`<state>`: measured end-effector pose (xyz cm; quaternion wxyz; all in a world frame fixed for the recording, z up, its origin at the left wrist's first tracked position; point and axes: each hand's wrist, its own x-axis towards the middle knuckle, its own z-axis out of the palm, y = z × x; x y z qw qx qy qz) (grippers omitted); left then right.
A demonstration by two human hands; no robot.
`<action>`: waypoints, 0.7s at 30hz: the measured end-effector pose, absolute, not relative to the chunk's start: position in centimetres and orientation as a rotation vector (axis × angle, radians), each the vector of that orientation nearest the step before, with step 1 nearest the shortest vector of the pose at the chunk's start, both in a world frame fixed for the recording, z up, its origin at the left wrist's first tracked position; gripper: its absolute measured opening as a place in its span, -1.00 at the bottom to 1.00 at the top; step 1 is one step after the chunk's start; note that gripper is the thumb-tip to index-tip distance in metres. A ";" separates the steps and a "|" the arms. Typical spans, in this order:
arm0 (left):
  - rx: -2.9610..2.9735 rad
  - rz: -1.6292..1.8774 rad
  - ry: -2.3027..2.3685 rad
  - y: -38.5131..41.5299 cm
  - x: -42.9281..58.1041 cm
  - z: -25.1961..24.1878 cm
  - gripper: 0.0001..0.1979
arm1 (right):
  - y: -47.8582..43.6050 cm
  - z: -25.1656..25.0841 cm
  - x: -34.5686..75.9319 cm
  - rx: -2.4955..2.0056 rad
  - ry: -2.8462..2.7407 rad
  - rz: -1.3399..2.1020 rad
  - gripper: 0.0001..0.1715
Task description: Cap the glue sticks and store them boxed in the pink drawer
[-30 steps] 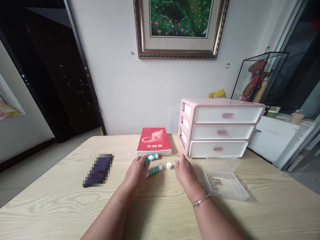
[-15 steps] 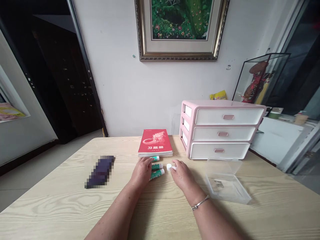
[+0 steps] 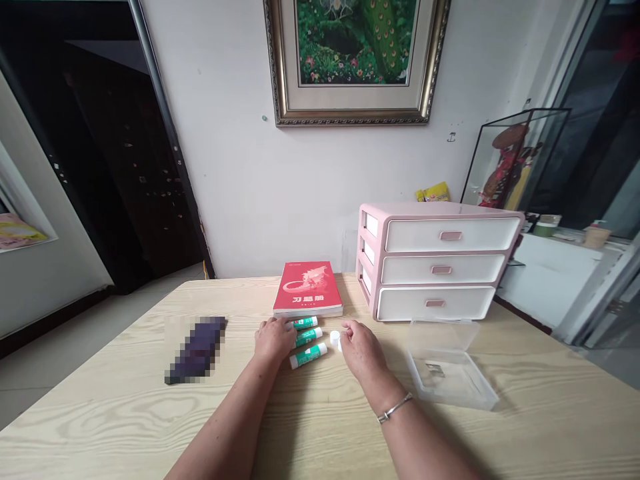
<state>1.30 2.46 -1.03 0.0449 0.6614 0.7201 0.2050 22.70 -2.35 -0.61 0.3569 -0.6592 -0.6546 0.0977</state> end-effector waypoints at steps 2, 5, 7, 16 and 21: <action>2.024 0.612 2.186 2.5 1.2 -0.9 -0.67 | -2.4 -0.5 22.7 -1.700 -1.687 0.268 -0.61; 2.063 0.623 2.107 2.6 0.7 -0.8 -0.70 | -2.4 -0.4 22.7 -1.702 -1.676 0.285 -0.61; 2.087 0.642 2.034 2.5 0.3 -0.8 -0.73 | -2.3 -0.5 22.6 -1.707 -1.665 0.296 -0.62; 2.146 0.759 1.872 1.8 -0.4 -0.7 -0.82 | -1.9 -1.0 22.6 -1.712 -1.629 0.319 -0.63; 2.031 0.965 1.782 1.2 -0.3 -0.2 -0.84 | -2.0 -1.1 22.9 -1.672 -1.587 0.276 -0.63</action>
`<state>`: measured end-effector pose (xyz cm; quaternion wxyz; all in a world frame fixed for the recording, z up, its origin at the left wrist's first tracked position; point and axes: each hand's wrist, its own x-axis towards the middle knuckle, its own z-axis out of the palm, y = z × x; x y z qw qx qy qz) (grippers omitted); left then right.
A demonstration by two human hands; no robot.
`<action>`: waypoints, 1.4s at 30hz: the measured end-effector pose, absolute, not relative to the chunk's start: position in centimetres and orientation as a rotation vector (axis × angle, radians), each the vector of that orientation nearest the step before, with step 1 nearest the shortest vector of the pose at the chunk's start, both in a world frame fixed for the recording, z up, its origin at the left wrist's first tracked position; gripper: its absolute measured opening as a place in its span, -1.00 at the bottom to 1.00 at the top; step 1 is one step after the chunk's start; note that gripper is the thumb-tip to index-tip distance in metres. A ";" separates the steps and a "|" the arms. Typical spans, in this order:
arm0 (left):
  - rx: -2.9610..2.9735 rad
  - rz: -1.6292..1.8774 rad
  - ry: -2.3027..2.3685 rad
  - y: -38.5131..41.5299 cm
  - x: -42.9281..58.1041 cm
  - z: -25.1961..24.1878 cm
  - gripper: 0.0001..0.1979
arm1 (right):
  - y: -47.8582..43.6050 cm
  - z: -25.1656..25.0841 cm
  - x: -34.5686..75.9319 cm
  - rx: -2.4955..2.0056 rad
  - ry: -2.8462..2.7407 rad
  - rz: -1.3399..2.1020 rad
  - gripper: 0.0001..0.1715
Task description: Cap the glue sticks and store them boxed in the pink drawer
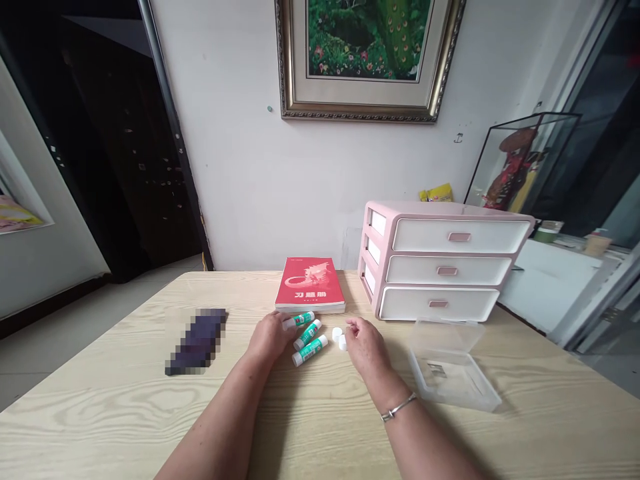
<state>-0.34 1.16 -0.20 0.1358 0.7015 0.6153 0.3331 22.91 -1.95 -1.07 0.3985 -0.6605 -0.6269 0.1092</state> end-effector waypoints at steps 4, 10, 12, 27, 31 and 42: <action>1.909 1.160 1.654 -0.1 -0.3 1.0 -0.73 | -2.1 -1.2 22.6 -1.531 -1.556 0.318 -0.65; 1.287 1.668 0.885 -1.8 1.0 3.2 -0.65 | -2.6 -1.0 21.9 -1.248 -1.457 0.459 -0.63; 1.144 1.688 0.750 -2.3 1.7 3.6 -0.66 | -2.7 -1.0 21.8 -1.204 -1.420 0.501 -0.61; 2.400 0.868 1.327 -5.5 5.6 1.7 -0.71 | -4.0 0.2 21.1 -1.085 -1.393 0.872 -0.46; 2.467 0.792 1.417 -5.9 6.5 1.8 -0.81 | -3.8 -0.2 21.0 -1.189 -1.534 0.726 -0.62; 2.215 0.658 1.097 -6.7 5.1 4.1 -0.69 | -4.6 0.9 20.2 -1.226 -1.441 0.799 -0.72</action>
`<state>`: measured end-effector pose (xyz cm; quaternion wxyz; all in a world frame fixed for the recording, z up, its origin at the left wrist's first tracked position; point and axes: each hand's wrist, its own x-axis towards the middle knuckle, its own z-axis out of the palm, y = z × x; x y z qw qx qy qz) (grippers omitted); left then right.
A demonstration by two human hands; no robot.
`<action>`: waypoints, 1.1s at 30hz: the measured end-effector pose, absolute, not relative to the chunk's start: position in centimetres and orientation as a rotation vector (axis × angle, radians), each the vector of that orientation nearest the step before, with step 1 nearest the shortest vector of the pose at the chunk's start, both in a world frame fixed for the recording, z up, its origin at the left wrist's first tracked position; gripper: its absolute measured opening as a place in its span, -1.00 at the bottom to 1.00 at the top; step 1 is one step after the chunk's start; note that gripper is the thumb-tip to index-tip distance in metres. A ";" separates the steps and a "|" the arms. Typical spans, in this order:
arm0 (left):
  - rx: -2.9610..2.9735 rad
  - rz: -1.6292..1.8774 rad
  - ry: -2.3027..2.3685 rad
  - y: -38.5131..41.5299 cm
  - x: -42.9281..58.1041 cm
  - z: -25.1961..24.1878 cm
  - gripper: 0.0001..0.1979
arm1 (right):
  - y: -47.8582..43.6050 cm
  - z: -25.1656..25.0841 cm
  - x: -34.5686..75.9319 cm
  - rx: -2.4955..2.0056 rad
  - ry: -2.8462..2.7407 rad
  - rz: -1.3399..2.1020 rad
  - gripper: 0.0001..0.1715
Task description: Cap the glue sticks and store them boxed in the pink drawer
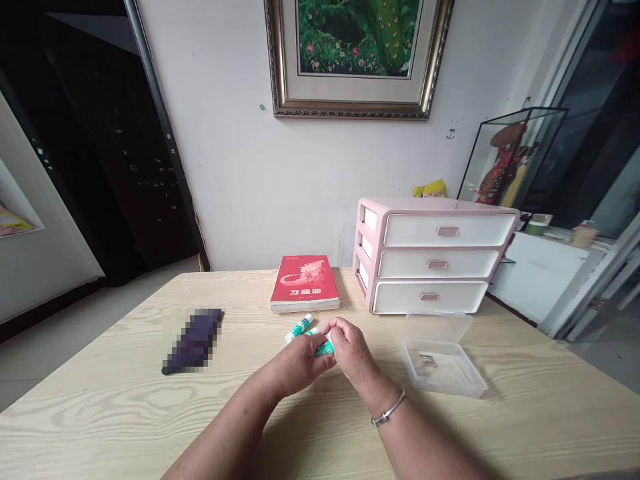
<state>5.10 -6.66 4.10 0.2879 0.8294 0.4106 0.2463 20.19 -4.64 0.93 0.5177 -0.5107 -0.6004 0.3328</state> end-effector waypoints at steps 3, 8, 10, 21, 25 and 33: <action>2.058 0.589 1.042 -6.6 4.5 4.3 -0.64 | -5.1 1.2 20.2 -1.178 -1.468 0.768 -0.72; 1.589 0.478 0.977 -6.5 4.6 4.2 -0.53 | -5.5 1.3 19.9 -1.090 -1.429 0.789 -0.76; 1.559 0.461 0.948 -6.4 4.3 4.3 -0.51 | -5.3 1.4 20.2 -1.063 -1.406 0.831 -0.79; 1.888 1.009 1.498 -2.2 -0.9 2.3 -0.61 | -4.8 1.0 21.5 -1.325 -1.783 0.380 -0.75; 2.079 0.913 1.674 0.3 -0.2 -0.4 -0.67 | -5.9 0.8 20.7 -1.378 -2.049 0.330 -0.84; 2.202 0.754 1.620 1.6 1.2 -1.7 -0.59 | -5.4 -1.0 20.9 -1.407 -2.204 0.335 -0.76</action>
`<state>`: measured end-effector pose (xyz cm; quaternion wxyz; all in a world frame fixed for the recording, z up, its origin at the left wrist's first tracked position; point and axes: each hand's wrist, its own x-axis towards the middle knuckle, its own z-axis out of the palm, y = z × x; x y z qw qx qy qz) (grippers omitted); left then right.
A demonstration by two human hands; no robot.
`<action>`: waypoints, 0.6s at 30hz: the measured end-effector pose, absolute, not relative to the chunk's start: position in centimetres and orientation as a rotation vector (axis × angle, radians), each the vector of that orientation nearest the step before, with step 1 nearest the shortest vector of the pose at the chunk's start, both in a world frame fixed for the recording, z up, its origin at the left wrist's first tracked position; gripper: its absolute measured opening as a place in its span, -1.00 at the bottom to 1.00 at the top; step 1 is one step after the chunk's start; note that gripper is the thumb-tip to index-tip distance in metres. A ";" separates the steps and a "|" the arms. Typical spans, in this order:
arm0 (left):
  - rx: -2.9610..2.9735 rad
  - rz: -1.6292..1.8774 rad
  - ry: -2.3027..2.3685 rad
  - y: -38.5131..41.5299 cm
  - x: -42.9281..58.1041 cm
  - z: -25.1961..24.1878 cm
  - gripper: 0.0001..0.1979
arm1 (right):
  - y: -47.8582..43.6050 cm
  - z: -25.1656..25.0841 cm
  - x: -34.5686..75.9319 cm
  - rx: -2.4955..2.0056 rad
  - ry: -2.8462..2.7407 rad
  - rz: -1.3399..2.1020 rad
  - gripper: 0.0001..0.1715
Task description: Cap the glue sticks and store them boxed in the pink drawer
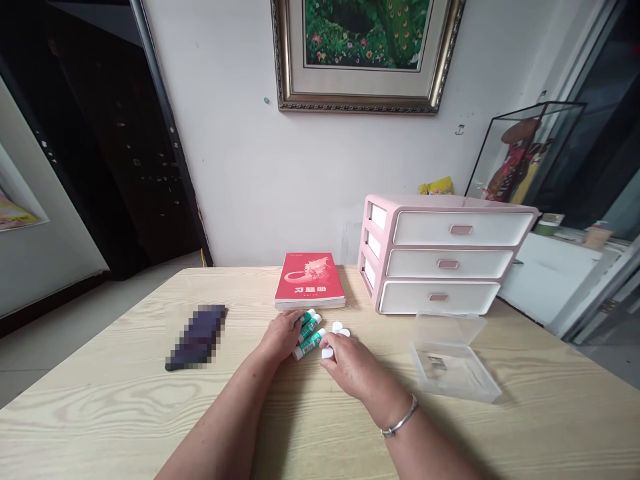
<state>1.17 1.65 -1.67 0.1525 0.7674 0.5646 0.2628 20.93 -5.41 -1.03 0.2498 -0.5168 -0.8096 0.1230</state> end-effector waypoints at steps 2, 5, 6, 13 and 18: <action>2.232 0.700 1.581 1.2 1.2 -1.4 -0.60 | -5.2 -1.4 20.9 -1.402 -2.190 0.362 -0.72; 2.265 0.644 1.526 0.6 1.0 -1.1 -0.60 | -5.0 -1.8 20.8 -1.371 -2.163 0.378 -0.67; 2.273 0.640 1.502 0.5 1.0 -1.1 -0.61 | -5.0 -1.9 20.7 -1.360 -2.156 0.381 -0.65; 2.166 0.808 1.348 0.6 0.8 -2.1 -0.59 | -5.2 -1.1 20.7 -1.388 -2.100 0.372 -0.71; 2.060 0.885 1.338 0.3 0.5 -2.3 -0.56 | -5.2 -0.5 21.0 -1.392 -2.023 0.420 -0.70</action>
